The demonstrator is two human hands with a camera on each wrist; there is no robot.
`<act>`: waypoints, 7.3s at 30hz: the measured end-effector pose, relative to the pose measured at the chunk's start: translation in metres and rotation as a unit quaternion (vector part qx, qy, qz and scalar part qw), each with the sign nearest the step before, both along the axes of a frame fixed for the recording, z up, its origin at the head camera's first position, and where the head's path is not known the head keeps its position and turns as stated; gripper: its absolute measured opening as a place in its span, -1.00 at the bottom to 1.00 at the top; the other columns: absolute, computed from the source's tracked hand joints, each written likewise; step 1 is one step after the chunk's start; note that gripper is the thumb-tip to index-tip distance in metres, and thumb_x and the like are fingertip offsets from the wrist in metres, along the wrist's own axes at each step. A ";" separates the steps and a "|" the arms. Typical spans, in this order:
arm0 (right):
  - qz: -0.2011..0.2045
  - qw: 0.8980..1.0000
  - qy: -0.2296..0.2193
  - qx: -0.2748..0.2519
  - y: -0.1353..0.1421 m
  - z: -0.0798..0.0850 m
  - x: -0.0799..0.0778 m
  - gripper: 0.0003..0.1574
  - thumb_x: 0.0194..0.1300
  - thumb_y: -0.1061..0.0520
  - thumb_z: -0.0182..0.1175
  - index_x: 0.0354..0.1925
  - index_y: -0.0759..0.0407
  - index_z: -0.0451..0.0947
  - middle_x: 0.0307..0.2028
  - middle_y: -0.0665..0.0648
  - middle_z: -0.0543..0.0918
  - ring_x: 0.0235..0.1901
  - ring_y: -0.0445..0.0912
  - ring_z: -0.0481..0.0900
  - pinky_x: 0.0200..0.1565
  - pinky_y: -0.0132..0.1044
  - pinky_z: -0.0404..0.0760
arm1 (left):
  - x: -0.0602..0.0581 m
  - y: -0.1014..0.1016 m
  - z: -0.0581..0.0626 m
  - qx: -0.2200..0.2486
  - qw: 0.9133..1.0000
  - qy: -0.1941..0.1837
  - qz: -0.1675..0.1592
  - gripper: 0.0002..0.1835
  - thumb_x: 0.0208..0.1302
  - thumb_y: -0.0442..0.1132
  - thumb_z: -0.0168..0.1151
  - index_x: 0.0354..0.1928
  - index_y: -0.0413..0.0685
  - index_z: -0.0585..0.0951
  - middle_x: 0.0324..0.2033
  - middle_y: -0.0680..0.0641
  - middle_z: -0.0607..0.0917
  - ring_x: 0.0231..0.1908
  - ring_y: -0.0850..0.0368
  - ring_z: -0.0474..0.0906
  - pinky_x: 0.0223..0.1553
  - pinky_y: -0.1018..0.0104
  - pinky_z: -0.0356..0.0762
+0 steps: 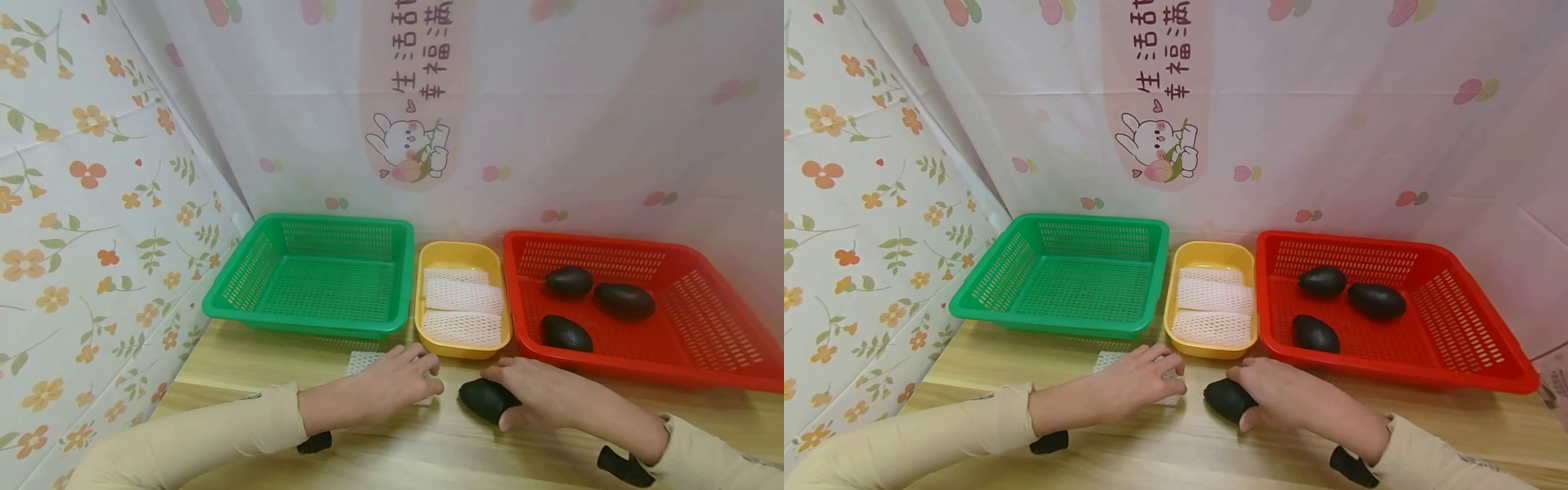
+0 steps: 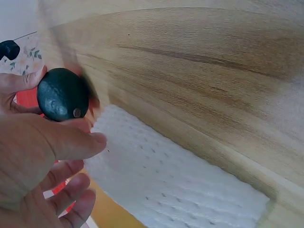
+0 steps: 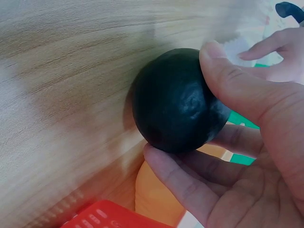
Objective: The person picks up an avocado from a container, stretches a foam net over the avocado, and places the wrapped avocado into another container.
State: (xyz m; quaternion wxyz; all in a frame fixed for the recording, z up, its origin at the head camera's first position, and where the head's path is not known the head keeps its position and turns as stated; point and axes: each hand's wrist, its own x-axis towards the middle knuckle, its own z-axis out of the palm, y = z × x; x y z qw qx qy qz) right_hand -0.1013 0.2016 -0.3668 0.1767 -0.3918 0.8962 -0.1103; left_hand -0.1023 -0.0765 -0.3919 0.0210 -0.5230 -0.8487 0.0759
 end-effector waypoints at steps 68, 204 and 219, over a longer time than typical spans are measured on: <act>-0.049 0.992 -0.044 -0.110 0.012 -0.019 0.006 -0.05 0.20 -0.20 0.48 0.34 0.29 0.40 -0.25 -0.10 0.58 -0.50 -0.33 0.46 -0.25 -0.31 0.54 | -0.013 -0.001 0.002 0.115 0.992 -0.061 -0.003 -0.85 0.40 -0.32 0.30 -0.10 0.13 0.65 -0.07 0.08 0.53 -0.09 0.23 0.48 -0.27 0.53 0.48; -0.117 0.967 -0.031 -0.224 -0.023 -0.042 0.011 -0.30 0.08 0.03 0.60 0.07 0.02 0.41 -0.07 -0.04 0.62 -0.17 -0.19 0.61 -0.14 -0.28 0.66 | -0.014 0.014 -0.007 0.338 0.918 -0.204 -0.032 -0.70 0.38 -0.50 0.23 0.09 -0.14 0.53 -0.10 -0.02 0.54 -0.08 0.22 0.48 0.01 0.59 0.37; -0.123 0.966 -0.052 -0.219 -0.024 -0.043 0.011 -0.27 0.07 0.13 0.60 0.13 -0.03 0.44 0.00 -0.06 0.60 -0.13 -0.18 0.60 -0.09 -0.32 0.63 | -0.011 0.007 -0.005 0.239 0.940 -0.219 0.107 -0.82 0.43 -0.10 0.30 -0.05 0.03 0.60 -0.18 0.13 0.56 -0.21 0.35 0.48 -0.20 0.51 0.45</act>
